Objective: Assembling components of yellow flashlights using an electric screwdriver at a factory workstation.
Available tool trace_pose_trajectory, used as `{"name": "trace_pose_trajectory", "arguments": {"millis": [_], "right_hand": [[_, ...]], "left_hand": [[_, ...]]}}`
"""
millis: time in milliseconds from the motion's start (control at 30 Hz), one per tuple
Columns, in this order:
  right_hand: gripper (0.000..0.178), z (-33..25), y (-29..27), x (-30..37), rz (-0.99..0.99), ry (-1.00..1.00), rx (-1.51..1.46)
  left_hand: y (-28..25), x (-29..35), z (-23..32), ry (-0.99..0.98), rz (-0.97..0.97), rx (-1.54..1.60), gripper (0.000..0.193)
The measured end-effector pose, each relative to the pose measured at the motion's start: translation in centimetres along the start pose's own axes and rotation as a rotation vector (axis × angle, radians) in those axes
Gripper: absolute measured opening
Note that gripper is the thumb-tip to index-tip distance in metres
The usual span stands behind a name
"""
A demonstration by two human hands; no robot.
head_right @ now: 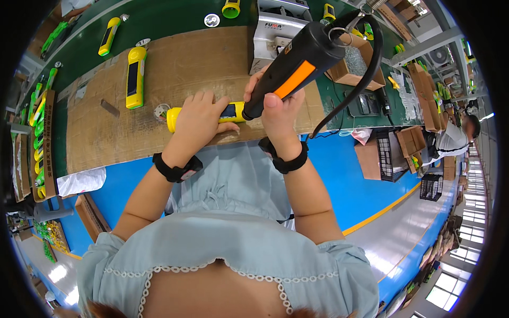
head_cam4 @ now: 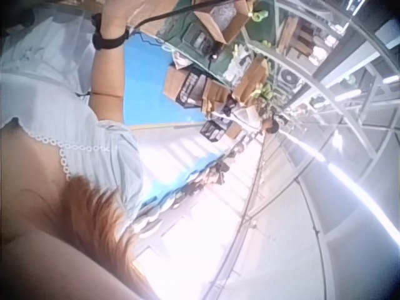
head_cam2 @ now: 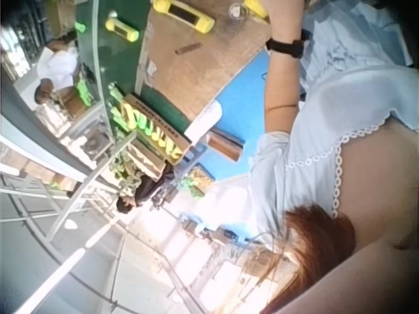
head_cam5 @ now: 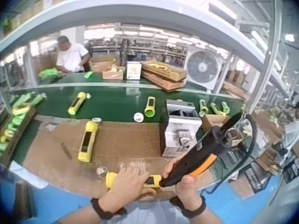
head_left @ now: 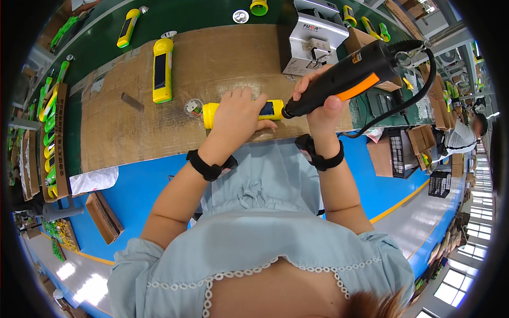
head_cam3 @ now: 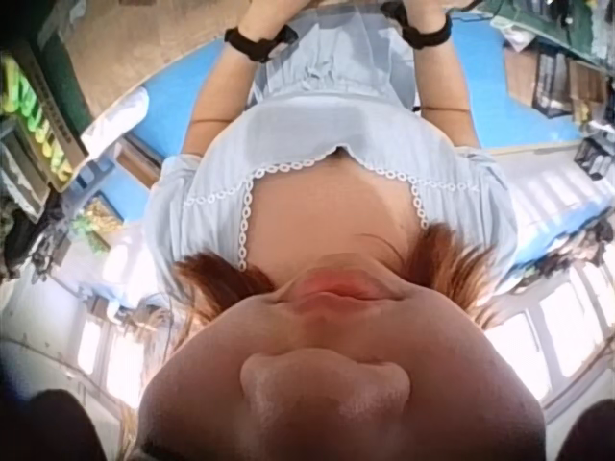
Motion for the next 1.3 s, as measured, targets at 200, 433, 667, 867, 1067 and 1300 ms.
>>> {"name": "trace_pose_trajectory", "arguments": {"millis": [200, 433, 667, 867, 1067, 1300], "right_hand": [[0.071, -4.4, -0.6, -2.7, 0.032, -0.161, -0.005], [0.046, -9.9, -3.9, -10.4, 0.110, -0.504, 0.186], [0.036, -6.0, -4.0, -12.8, 0.070, -0.371, 0.366], [0.036, -5.2, -3.4, -11.5, 0.040, -0.206, 0.321], [0.062, -4.5, -2.8, -6.4, 0.063, -0.161, 0.095], [0.070, -2.8, -0.6, -4.4, 0.020, -0.137, 0.012]], "left_hand": [[0.1, 0.2, 0.1, -0.006, 0.002, -0.022, 0.049], [-0.2, 0.5, 0.2, -0.016, 0.011, -0.031, 0.048], [-0.2, 0.5, 0.3, -0.019, 0.039, -0.066, 0.046], [0.0, 0.5, 0.0, -0.025, 0.039, -0.040, 0.046], [0.0, 0.7, 0.0, -0.028, 0.022, -0.058, 0.046], [-0.2, 0.8, 0.2, -0.030, 0.045, -0.033, 0.047]]}}
Point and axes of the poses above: each hand's wrist, its own x-axis away from the middle knuckle, its own y-axis out of the palm, z = x × y, the point moved 10 cm from there along -x, towards the middle knuckle, and after that the axes turned 12 degrees about -x, right-handed, at the moved point
